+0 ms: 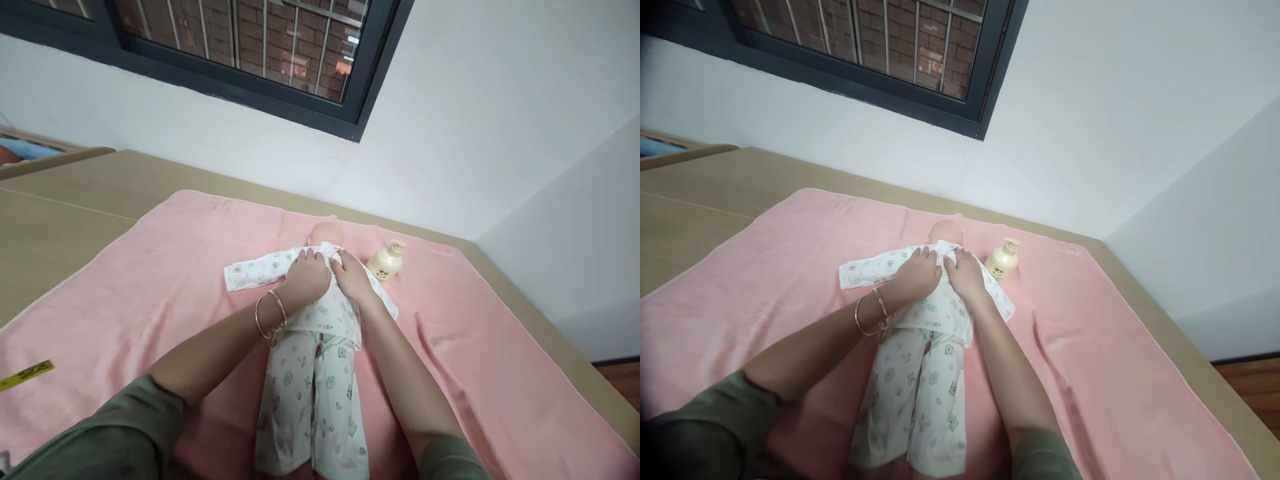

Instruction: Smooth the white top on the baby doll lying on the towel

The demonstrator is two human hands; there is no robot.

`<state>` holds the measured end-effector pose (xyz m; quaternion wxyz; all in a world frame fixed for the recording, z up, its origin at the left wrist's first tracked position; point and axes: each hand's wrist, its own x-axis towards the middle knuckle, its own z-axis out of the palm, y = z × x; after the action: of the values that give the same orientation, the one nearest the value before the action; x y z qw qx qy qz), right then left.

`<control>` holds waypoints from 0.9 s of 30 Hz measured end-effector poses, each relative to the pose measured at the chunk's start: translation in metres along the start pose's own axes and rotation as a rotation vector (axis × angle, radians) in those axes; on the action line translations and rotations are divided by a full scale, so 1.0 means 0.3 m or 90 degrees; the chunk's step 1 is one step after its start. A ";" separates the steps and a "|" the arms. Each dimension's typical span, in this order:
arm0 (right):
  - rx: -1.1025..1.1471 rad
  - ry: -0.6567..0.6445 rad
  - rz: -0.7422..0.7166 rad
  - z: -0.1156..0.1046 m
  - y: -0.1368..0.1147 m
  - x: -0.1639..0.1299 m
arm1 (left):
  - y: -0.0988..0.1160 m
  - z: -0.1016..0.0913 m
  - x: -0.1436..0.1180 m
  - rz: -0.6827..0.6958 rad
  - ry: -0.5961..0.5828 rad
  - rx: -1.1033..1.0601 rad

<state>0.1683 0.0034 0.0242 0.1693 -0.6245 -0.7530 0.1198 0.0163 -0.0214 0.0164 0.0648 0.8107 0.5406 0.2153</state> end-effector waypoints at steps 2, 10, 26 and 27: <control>-0.072 0.021 -0.008 0.003 -0.039 -0.023 | -0.029 -0.026 0.023 0.024 -0.024 0.035; -0.195 0.015 -0.023 0.008 -0.154 -0.106 | -0.120 -0.025 0.096 -0.095 -0.023 -0.027; -0.020 -0.020 0.027 0.026 -0.041 -0.018 | -0.094 0.012 0.079 -0.104 0.020 0.028; -0.012 -0.024 0.029 0.025 -0.035 -0.015 | -0.090 0.009 0.076 -0.102 0.019 0.032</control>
<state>0.1567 -0.0028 0.0209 0.1468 -0.6409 -0.7424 0.1284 0.0017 0.0106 0.0113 0.0537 0.7628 0.6099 0.2079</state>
